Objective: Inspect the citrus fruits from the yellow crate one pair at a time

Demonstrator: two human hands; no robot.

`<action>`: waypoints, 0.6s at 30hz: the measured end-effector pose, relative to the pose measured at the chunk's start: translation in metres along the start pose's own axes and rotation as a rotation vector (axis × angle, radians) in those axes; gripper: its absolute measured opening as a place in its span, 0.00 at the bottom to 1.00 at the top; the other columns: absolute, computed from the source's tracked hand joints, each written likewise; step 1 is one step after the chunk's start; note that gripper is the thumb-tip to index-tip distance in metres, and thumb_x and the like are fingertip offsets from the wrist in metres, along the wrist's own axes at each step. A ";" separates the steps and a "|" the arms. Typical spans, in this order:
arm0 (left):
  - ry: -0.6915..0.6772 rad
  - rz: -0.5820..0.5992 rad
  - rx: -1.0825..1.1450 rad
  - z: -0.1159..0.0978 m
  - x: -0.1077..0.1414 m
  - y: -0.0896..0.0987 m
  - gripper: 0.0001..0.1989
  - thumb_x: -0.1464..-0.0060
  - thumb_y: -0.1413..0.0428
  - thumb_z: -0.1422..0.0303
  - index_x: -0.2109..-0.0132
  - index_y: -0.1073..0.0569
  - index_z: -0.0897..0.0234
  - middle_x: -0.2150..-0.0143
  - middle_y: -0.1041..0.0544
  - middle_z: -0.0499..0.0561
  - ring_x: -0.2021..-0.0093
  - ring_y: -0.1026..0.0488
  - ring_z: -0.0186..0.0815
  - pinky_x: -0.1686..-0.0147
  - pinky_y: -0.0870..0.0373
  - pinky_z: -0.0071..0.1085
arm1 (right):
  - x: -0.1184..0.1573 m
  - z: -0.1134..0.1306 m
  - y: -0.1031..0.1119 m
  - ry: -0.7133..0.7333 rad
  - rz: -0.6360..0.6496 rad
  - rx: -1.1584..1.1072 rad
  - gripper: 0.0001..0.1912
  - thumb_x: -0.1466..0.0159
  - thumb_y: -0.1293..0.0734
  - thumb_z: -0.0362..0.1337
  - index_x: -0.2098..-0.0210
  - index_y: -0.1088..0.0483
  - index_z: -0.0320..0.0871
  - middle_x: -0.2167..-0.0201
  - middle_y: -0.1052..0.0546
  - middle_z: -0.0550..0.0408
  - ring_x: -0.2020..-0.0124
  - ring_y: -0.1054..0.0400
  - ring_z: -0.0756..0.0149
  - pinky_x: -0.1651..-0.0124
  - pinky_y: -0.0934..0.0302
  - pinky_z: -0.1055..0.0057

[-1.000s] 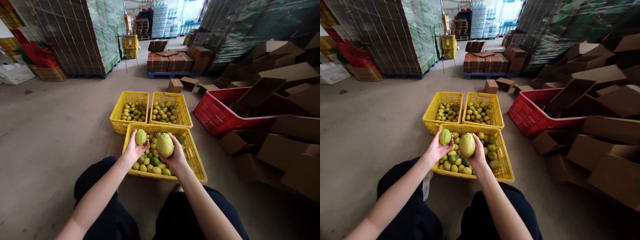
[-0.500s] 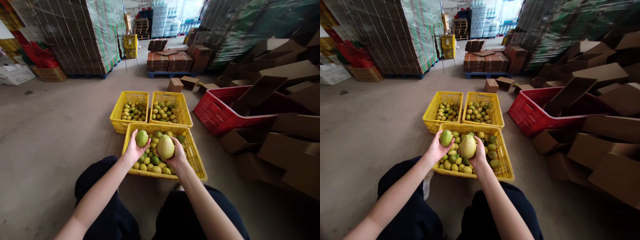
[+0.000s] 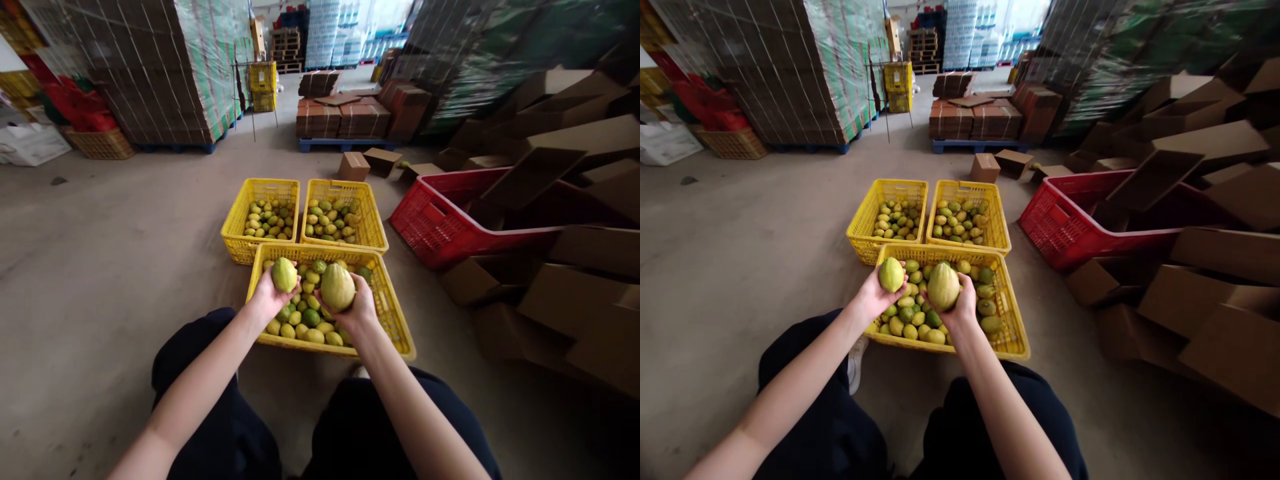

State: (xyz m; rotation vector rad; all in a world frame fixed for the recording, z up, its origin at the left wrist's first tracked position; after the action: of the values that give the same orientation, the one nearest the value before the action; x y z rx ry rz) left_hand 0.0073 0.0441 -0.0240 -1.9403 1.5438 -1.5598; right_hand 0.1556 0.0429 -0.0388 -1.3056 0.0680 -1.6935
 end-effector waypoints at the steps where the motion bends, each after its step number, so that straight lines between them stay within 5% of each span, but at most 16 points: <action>1: 0.002 -0.003 -0.003 0.001 -0.001 0.000 0.15 0.38 0.56 0.67 0.61 0.26 0.70 0.74 0.26 0.52 0.75 0.27 0.32 0.76 0.28 0.25 | 0.000 -0.001 0.000 -0.013 -0.008 -0.003 0.06 0.41 0.41 0.40 0.70 0.34 0.47 0.80 0.26 0.58 0.78 0.30 0.62 0.71 0.30 0.61; 10: -0.098 0.035 0.003 -0.017 0.009 -0.008 0.15 0.39 0.54 0.65 0.54 0.27 0.68 0.70 0.25 0.54 0.71 0.25 0.34 0.73 0.24 0.28 | 0.008 -0.002 -0.009 -0.077 0.105 0.146 0.16 0.39 0.46 0.41 0.66 0.30 0.42 0.77 0.23 0.46 0.76 0.27 0.55 0.75 0.33 0.63; 18: 0.005 0.099 0.093 -0.016 0.014 -0.013 0.18 0.40 0.56 0.68 0.52 0.30 0.78 0.66 0.24 0.64 0.64 0.23 0.40 0.70 0.22 0.27 | 0.019 0.006 -0.022 0.010 0.273 0.038 0.13 0.41 0.39 0.37 0.60 0.30 0.39 0.73 0.22 0.48 0.71 0.26 0.59 0.68 0.27 0.62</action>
State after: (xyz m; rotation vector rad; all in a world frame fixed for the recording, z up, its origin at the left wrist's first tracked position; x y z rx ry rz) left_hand 0.0002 0.0450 0.0004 -1.7839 1.5171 -1.5675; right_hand 0.1471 0.0446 -0.0103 -1.2013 0.2095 -1.4616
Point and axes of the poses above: each hand's wrist, its own x-axis away from the middle knuckle, its own y-axis out of the back of the hand, z = x × y, the point moved 6 cm from there along -x, towards the middle knuckle
